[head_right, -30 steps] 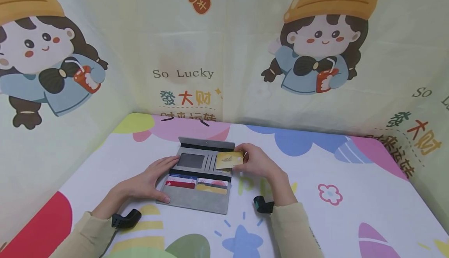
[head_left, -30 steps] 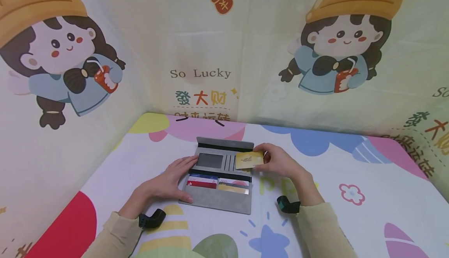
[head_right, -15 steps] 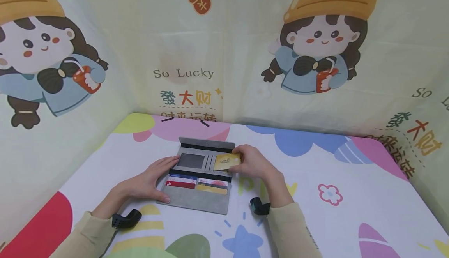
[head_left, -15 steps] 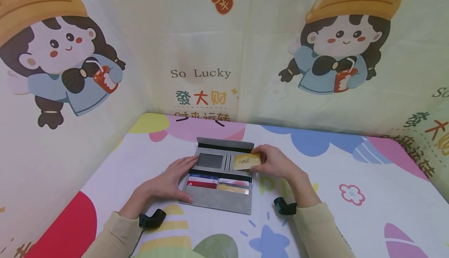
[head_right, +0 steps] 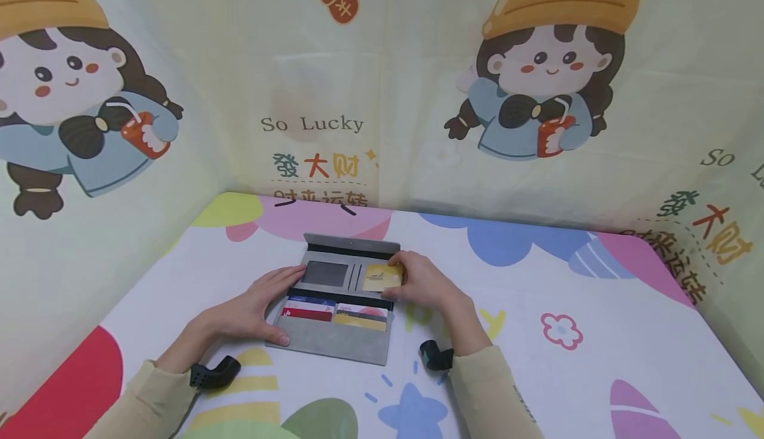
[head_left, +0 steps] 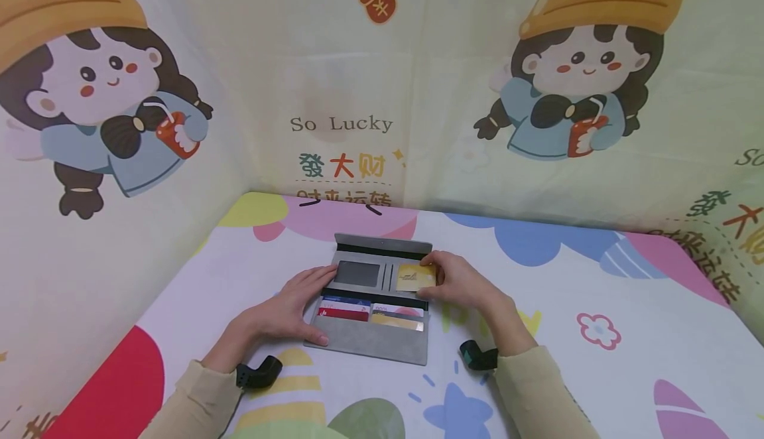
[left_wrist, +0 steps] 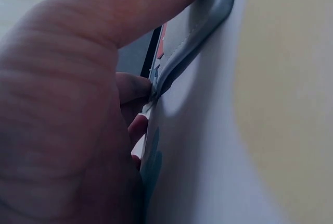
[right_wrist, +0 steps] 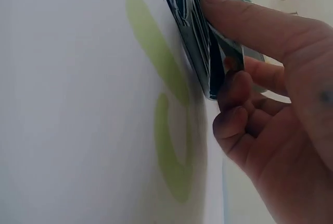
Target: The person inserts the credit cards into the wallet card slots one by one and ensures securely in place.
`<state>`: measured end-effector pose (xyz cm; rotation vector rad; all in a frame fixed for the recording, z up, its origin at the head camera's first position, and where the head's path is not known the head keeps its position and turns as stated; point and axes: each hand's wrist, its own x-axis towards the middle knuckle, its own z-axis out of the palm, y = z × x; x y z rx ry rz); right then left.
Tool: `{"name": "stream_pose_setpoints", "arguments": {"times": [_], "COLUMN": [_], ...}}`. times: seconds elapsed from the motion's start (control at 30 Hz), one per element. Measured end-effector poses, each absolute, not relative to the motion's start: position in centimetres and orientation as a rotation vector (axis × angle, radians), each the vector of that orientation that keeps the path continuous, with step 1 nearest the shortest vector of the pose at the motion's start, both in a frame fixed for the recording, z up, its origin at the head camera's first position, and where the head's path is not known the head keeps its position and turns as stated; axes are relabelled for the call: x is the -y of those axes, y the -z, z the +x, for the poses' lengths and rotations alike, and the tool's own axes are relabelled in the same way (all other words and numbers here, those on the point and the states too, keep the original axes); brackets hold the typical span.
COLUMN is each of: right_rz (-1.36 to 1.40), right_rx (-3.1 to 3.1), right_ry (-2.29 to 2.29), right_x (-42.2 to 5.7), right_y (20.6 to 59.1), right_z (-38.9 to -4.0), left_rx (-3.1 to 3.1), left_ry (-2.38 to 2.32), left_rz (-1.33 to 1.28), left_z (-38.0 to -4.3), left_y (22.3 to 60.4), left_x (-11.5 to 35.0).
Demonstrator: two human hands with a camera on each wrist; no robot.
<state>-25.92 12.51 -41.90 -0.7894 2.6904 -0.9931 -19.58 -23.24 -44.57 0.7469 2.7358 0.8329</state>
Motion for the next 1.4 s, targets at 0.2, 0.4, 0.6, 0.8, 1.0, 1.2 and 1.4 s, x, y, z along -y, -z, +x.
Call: {"name": "stream_pose_setpoints", "arguments": {"times": [0.2, 0.4, 0.6, 0.8, 1.0, 1.2, 1.4], "right_rz": [-0.744, -0.742, -0.781, -0.824, -0.835, -0.842, -0.933], "right_rx": [-2.645, -2.631, -2.652, -2.644, -2.647, -2.646, -2.647], "right_ry": [0.964, 0.975, 0.971, 0.993, 0.991, 1.013, 1.024], "right_x": [-13.2, -14.4, -14.3, -13.9, -13.4, -12.8, -11.8], "right_y": [41.7, 41.2, 41.3, 41.5, 41.7, 41.8, 42.1], "right_z": [-26.0, -26.1, -26.2, -26.2, -26.1, -26.0, -26.1], "left_rx": [-2.727, -2.730, -2.736, -2.745, -2.743, -2.743, -2.733], "left_ry": [-0.845, -0.841, -0.833, -0.815, -0.829, -0.806, -0.818], "left_rz": [0.751, 0.750, 0.753, 0.746, 0.749, 0.749, 0.753], "left_z": [-19.6, -19.6, -19.5, -19.5, -19.4, -19.4, -19.3], "left_y": [44.5, 44.5, 44.5, 44.5, 44.3, 44.2, 44.2], "left_x": [23.2, 23.2, 23.2, 23.1, 23.0, 23.0, 23.0]}}
